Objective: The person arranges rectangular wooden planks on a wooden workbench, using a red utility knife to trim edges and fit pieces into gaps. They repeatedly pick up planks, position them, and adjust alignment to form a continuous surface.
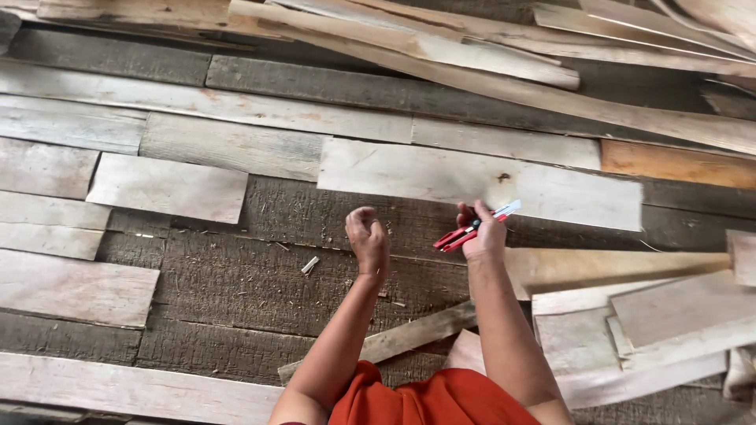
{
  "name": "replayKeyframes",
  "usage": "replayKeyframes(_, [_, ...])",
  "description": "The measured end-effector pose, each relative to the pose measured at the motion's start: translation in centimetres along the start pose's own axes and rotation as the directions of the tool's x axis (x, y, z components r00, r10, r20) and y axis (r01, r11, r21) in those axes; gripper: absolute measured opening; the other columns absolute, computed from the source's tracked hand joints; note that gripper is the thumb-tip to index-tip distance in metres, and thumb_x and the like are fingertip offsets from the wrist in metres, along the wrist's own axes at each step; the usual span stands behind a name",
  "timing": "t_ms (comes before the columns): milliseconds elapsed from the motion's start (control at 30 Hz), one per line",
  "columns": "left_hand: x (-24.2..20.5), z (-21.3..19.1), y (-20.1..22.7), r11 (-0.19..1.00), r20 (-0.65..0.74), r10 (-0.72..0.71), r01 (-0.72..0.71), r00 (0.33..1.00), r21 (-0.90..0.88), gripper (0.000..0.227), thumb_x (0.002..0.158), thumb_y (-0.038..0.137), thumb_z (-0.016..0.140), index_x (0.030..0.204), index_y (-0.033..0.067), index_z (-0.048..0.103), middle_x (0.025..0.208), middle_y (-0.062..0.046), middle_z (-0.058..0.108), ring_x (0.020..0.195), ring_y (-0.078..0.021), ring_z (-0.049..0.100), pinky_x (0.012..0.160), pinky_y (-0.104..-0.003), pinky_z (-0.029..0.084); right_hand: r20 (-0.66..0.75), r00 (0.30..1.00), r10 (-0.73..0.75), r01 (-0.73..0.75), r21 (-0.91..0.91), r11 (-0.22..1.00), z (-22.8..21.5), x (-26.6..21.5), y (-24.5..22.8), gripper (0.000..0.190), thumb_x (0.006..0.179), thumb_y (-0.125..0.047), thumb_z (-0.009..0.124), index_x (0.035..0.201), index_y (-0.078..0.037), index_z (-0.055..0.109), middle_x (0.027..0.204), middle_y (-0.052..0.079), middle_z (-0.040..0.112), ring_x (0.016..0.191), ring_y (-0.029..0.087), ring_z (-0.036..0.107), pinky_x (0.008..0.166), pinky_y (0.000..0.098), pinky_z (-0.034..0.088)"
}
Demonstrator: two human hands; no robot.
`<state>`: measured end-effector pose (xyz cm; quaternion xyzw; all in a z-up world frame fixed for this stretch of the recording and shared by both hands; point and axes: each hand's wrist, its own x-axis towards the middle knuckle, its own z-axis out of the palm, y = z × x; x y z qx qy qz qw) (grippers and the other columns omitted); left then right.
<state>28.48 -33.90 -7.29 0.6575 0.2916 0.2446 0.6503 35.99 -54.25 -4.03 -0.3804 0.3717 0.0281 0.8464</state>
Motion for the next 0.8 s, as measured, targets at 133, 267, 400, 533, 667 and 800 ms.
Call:
replayKeyframes(133, [3.3, 0.3, -1.3, 0.869, 0.089, 0.283, -0.294, 0.955, 0.398, 0.040, 0.086, 0.005, 0.057, 0.122, 0.0222, 0.058, 0.130, -0.001, 0.050, 0.127, -0.0285, 0.041, 0.107, -0.048, 0.030, -0.039, 0.995, -0.088, 0.087, -0.029, 0.996, 0.5, 2.0, 0.4, 0.023, 0.094, -0.010, 0.073, 0.104, -0.008, 0.053, 0.088, 0.010, 0.070, 0.076, 0.029, 0.079, 0.068, 0.0404, 0.064])
replayKeyframes(267, [5.3, 0.6, 1.3, 0.705, 0.267, 0.202, -0.330, 0.942, 0.628, 0.044, 0.104, 0.025, 0.053, 0.147, 0.0168, 0.049, 0.166, -0.013, 0.028, 0.152, -0.0481, 0.008, 0.117, -0.069, 0.004, -0.067, 0.992, -0.106, 0.103, -0.055, 0.993, 0.6, 2.4, 0.2, 0.024, 0.096, -0.007, 0.070, 0.110, -0.009, 0.050, 0.089, 0.009, 0.067, 0.075, 0.029, 0.080, 0.065, 0.0392, 0.065])
replayKeyframes(400, [6.1, 1.1, 2.1, 0.549, 0.386, 0.093, -0.371, 0.918, 0.749, 0.052, 0.108, 0.041, 0.040, 0.155, 0.0189, 0.041, 0.171, -0.011, 0.018, 0.154, -0.0477, -0.003, 0.118, -0.069, -0.005, -0.091, 0.991, -0.095, 0.090, -0.055, 0.994, 0.8, 3.2, 0.2, 0.024, 0.096, -0.008, 0.070, 0.110, -0.007, 0.050, 0.090, 0.008, 0.065, 0.075, 0.029, 0.080, 0.066, 0.0379, 0.064])
replayKeyframes(533, [6.4, 1.3, 1.1, 0.430, 0.416, -0.022, -0.367, 0.909, 0.825, 0.061, 0.107, 0.055, 0.024, 0.161, 0.0278, 0.029, 0.172, -0.005, 0.010, 0.154, -0.0428, -0.007, 0.118, -0.067, -0.009, -0.105, 0.992, -0.064, 0.059, -0.050, 0.997, 0.7, 3.7, 0.3, 0.025, 0.098, -0.007, 0.067, 0.114, -0.005, 0.049, 0.093, 0.008, 0.060, 0.075, 0.030, 0.080, 0.065, 0.0357, 0.064])
replayKeyframes(667, [6.3, 1.3, 0.9, 0.416, 0.419, 0.012, -0.385, 0.908, 0.824, 0.059, 0.108, 0.052, 0.030, 0.160, 0.0241, 0.031, 0.170, -0.010, 0.017, 0.155, -0.0457, -0.001, 0.118, -0.068, -0.004, -0.109, 0.992, -0.062, 0.055, -0.066, 0.996, 0.2, 4.7, 0.7, 0.026, 0.097, -0.007, 0.067, 0.116, -0.006, 0.049, 0.095, 0.008, 0.060, 0.076, 0.030, 0.080, 0.066, 0.0359, 0.064])
replayKeyframes(800, [6.1, 1.4, 0.8, 0.428, 0.412, 0.048, -0.391, 0.910, 0.814, 0.058, 0.108, 0.047, 0.035, 0.160, 0.0232, 0.032, 0.169, -0.011, 0.020, 0.154, -0.0472, 0.003, 0.118, -0.070, -0.002, -0.108, 0.992, -0.064, 0.056, -0.068, 0.996, -0.3, 5.4, 0.9, 0.027, 0.097, -0.007, 0.067, 0.118, -0.007, 0.050, 0.096, 0.007, 0.059, 0.075, 0.030, 0.080, 0.065, 0.0363, 0.064])
